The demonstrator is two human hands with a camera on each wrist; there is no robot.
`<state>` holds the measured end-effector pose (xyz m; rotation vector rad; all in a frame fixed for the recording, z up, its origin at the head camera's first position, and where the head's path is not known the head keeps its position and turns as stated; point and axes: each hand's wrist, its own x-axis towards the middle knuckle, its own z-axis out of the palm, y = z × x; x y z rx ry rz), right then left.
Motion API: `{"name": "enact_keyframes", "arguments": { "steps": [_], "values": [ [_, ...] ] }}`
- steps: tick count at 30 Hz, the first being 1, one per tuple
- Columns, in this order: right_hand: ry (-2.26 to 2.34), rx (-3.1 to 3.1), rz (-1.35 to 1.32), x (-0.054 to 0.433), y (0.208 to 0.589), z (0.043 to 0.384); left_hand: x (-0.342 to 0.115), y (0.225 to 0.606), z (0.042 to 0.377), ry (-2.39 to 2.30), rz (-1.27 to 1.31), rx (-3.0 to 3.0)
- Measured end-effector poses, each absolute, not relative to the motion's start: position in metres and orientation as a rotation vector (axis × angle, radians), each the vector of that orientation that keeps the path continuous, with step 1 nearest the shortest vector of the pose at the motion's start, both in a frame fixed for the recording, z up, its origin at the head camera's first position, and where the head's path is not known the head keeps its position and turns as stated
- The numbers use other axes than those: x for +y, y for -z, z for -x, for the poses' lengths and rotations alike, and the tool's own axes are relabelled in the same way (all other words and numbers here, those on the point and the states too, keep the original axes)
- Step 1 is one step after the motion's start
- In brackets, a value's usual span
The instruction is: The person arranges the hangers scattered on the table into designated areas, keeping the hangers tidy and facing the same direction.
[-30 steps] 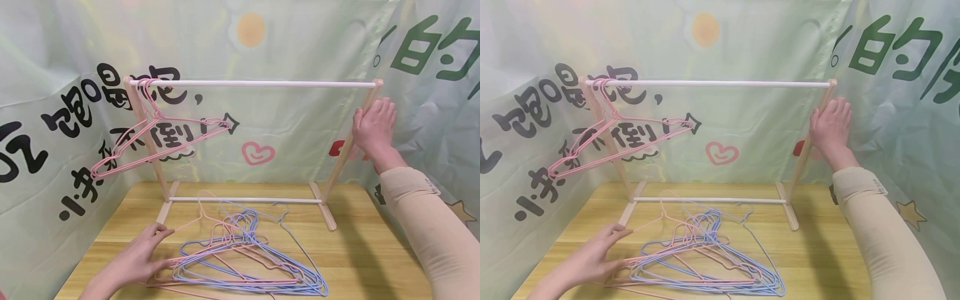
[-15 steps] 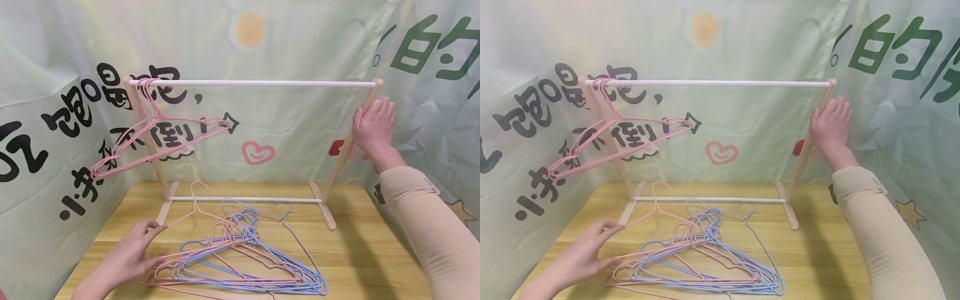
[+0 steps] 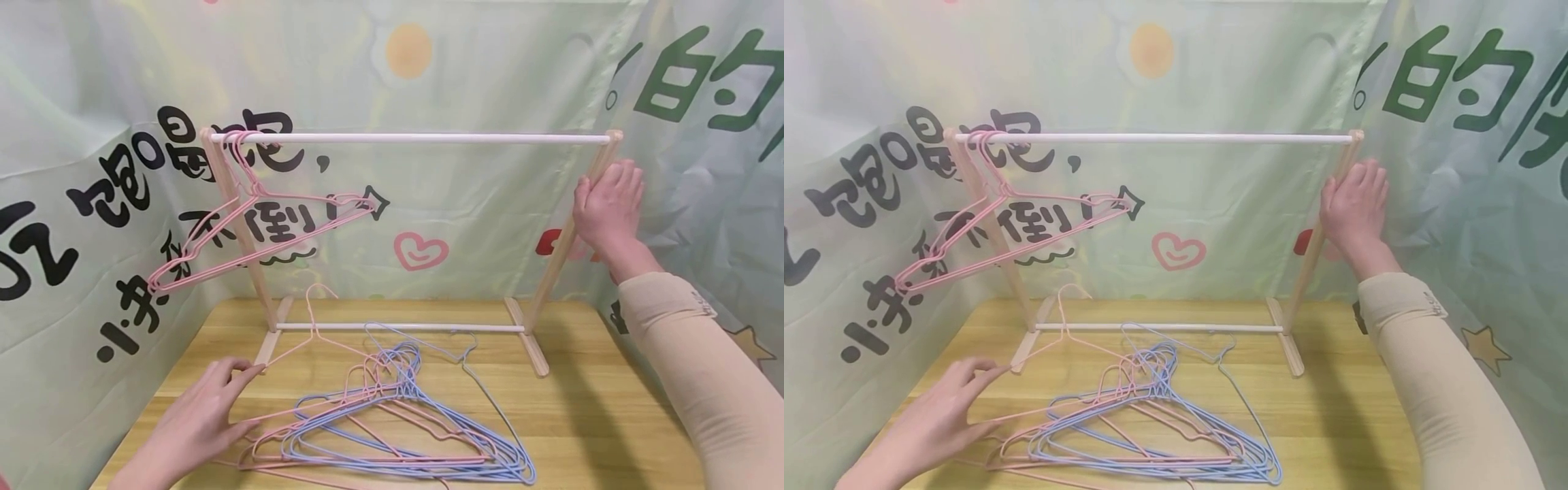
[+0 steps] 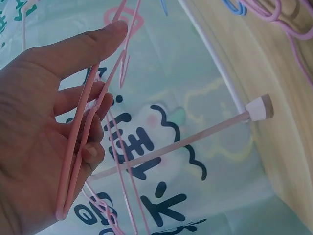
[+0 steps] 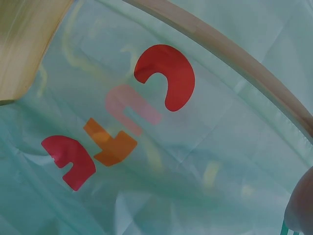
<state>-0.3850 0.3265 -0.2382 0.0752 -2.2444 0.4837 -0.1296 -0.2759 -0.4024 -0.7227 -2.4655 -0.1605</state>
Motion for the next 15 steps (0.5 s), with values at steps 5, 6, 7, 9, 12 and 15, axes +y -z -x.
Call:
{"name": "enact_keyframes", "arguments": {
  "steps": [5,6,7,9,12,15],
  "values": [
    [-0.488,-2.247,-0.073,0.326,0.238,0.385,-0.278,0.397,0.129,0.133,0.727,-2.432],
    [-0.488,-2.248,-0.071,0.326,0.238,0.385,-0.279,0.396,0.129,0.127,0.726,-2.427],
    [-0.489,-2.247,-0.071,0.326,0.237,0.385,-0.280,0.395,0.128,0.124,0.726,-2.424],
    [-0.487,-2.243,-0.072,0.326,0.237,0.385,-0.283,0.394,0.128,0.120,0.724,-2.422],
    [-0.486,-2.234,-0.080,0.326,0.237,0.385,-0.286,0.393,0.127,0.120,0.719,-2.420],
    [-0.488,-2.229,-0.083,0.325,0.238,0.385,-0.290,0.393,0.125,0.117,0.705,-2.418]
  ]
}}
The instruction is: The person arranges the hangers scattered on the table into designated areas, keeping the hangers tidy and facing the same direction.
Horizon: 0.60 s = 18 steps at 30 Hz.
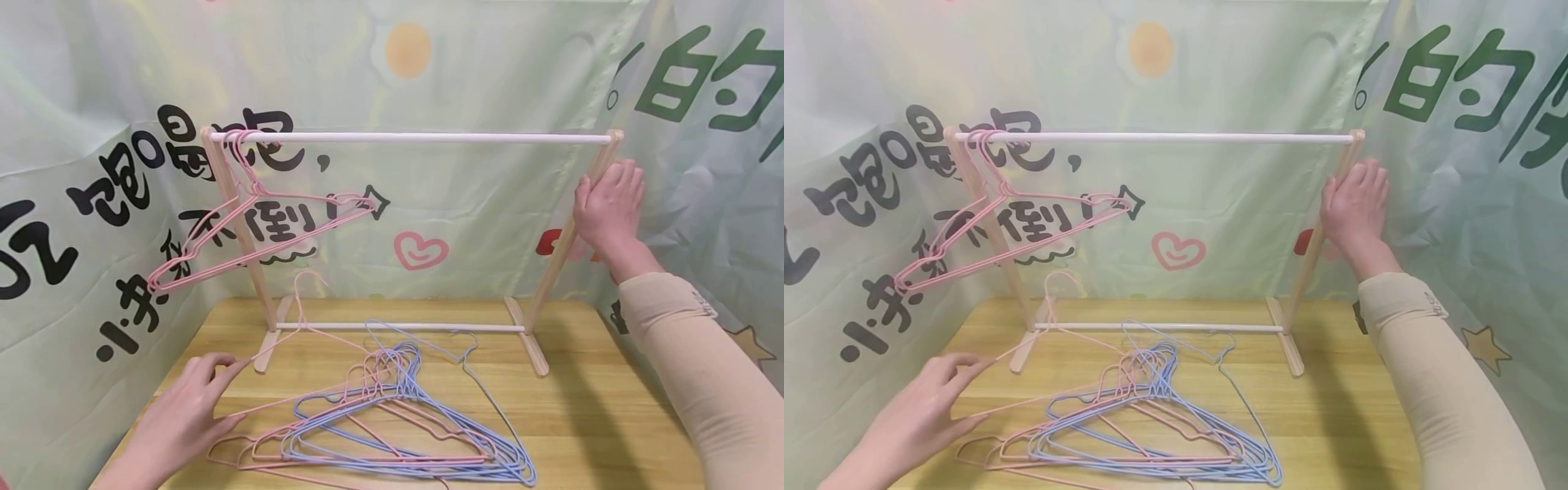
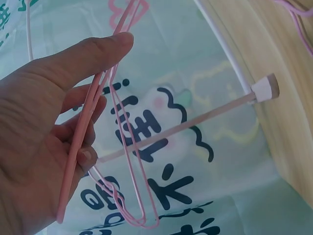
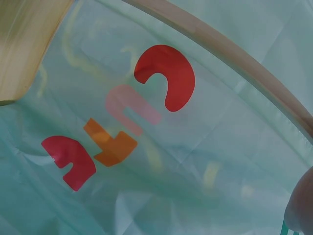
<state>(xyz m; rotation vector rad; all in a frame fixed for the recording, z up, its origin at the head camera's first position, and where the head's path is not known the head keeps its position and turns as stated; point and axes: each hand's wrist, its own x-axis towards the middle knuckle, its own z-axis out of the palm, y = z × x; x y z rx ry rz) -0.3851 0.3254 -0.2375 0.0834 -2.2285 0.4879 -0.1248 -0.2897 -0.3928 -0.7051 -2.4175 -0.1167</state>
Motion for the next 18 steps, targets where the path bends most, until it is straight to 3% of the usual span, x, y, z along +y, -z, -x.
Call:
{"name": "enact_keyframes", "arguments": {
  "steps": [18],
  "values": [
    [-0.501,-2.246,-0.063,0.325,0.238,0.387,-0.306,0.386,0.115,0.117,0.608,-2.382]
  ]
}}
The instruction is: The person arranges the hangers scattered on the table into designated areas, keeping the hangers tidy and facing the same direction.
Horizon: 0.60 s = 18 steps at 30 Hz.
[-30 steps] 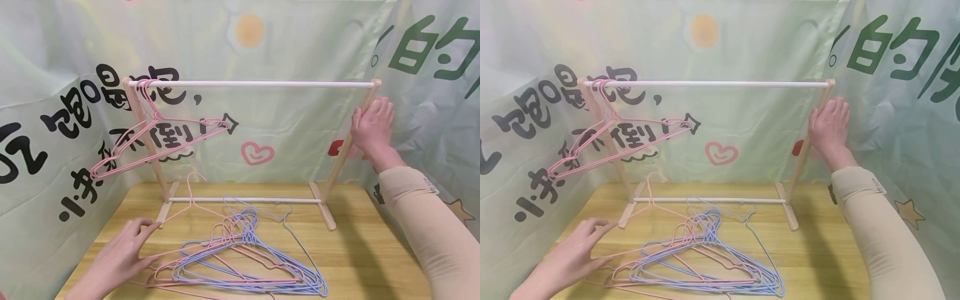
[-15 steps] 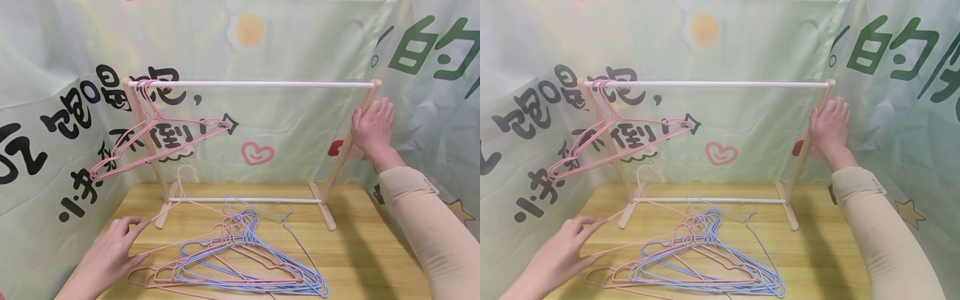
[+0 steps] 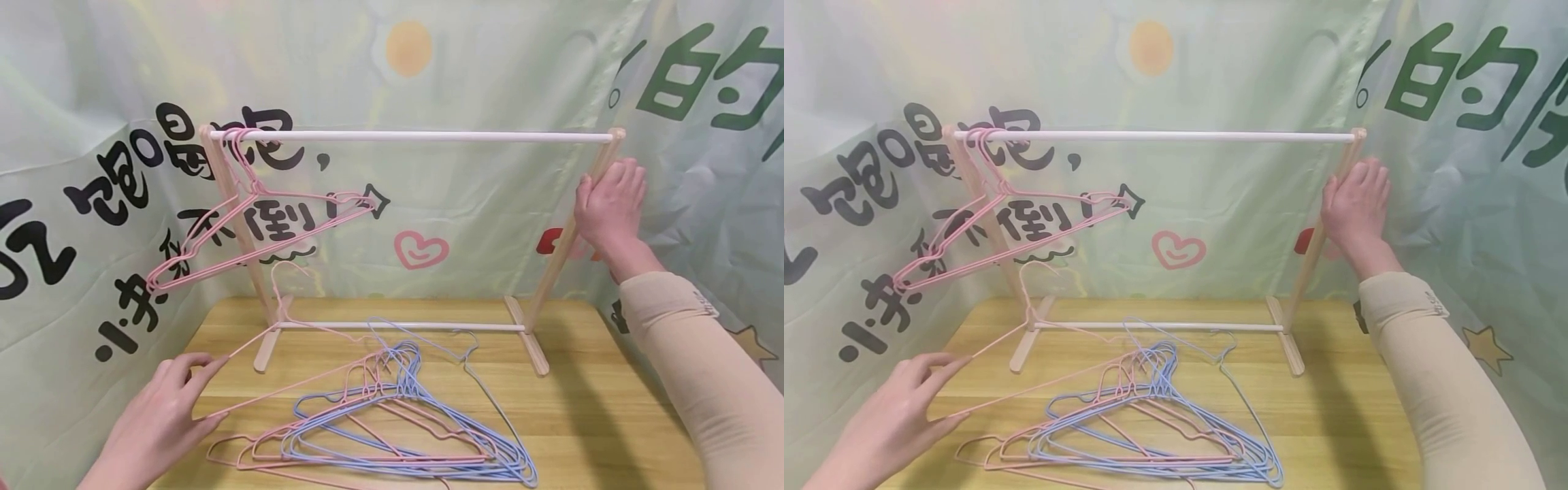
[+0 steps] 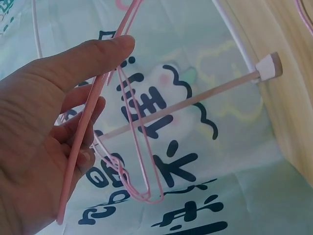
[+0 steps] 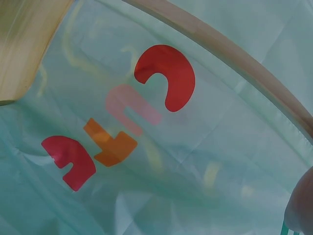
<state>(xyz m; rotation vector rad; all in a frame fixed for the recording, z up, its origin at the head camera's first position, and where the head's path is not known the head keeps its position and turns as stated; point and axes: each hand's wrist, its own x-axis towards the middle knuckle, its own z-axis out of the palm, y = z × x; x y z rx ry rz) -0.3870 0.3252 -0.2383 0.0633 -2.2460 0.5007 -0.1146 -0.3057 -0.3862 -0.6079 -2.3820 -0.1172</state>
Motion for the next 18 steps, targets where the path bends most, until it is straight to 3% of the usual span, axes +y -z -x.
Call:
{"name": "enact_keyframes", "arguments": {
  "steps": [18],
  "values": [
    [-0.500,-2.249,-0.066,0.325,0.238,0.386,-0.305,0.374,0.110,0.109,0.532,-2.208]
  ]
}}
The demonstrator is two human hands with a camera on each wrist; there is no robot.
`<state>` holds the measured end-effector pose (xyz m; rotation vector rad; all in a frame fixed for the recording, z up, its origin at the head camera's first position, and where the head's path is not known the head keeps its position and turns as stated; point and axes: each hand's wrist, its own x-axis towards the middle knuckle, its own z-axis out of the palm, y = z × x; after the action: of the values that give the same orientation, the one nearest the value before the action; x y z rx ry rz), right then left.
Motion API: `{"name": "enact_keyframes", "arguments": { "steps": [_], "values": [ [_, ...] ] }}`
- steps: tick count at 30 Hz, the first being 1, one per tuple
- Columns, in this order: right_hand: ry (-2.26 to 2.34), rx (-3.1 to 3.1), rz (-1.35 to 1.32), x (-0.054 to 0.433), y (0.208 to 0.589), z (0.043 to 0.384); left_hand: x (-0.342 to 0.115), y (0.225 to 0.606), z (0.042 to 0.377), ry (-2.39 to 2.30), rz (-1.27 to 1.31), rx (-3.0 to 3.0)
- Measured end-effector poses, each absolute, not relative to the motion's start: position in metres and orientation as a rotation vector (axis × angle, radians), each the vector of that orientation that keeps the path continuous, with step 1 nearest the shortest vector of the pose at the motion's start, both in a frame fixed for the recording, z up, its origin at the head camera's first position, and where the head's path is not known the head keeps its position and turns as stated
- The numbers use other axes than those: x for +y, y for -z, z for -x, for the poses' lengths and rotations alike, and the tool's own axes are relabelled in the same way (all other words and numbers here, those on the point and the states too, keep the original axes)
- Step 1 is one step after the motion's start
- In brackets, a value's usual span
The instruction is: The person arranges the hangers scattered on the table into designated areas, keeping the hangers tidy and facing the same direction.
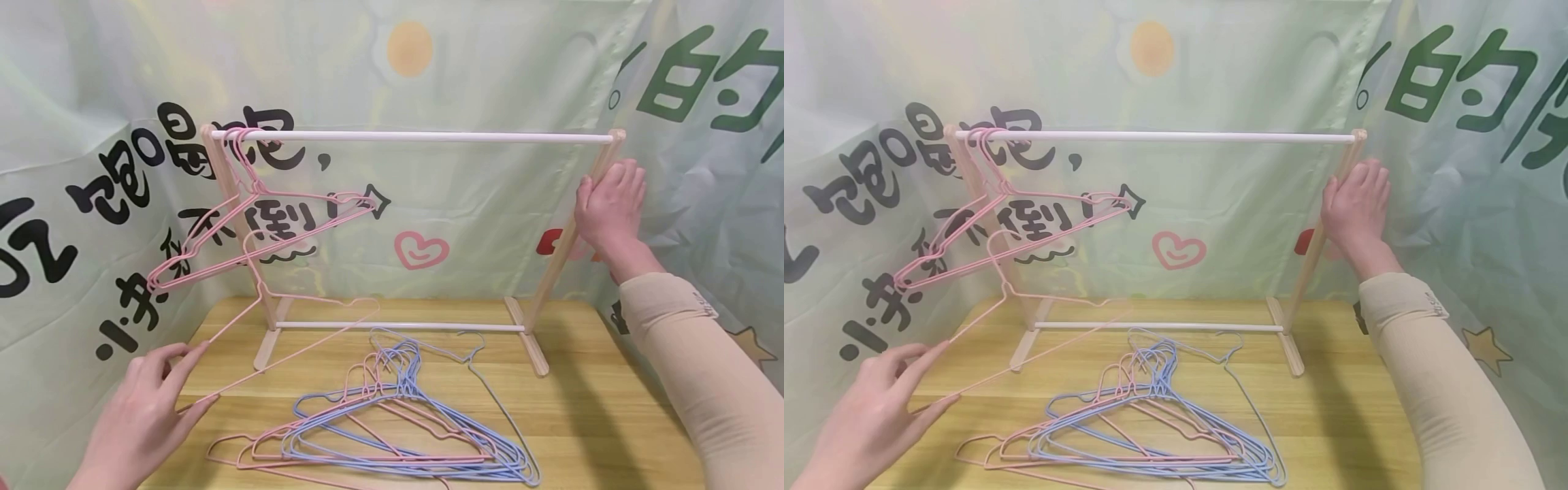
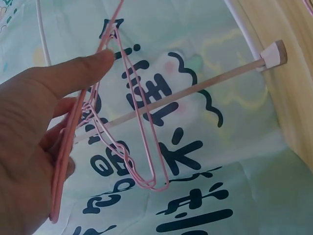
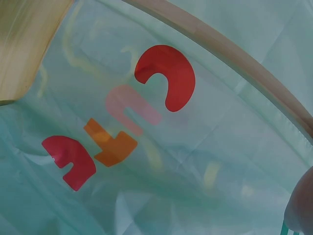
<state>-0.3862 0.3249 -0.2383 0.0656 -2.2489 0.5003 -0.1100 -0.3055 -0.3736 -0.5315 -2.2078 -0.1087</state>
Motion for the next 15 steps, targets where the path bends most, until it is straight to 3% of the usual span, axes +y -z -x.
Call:
{"name": "enact_keyframes", "arguments": {
  "steps": [15],
  "values": [
    [-0.500,-2.258,-0.054,0.326,0.238,0.387,-0.288,0.340,0.139,0.139,0.527,-1.869]
  ]
}}
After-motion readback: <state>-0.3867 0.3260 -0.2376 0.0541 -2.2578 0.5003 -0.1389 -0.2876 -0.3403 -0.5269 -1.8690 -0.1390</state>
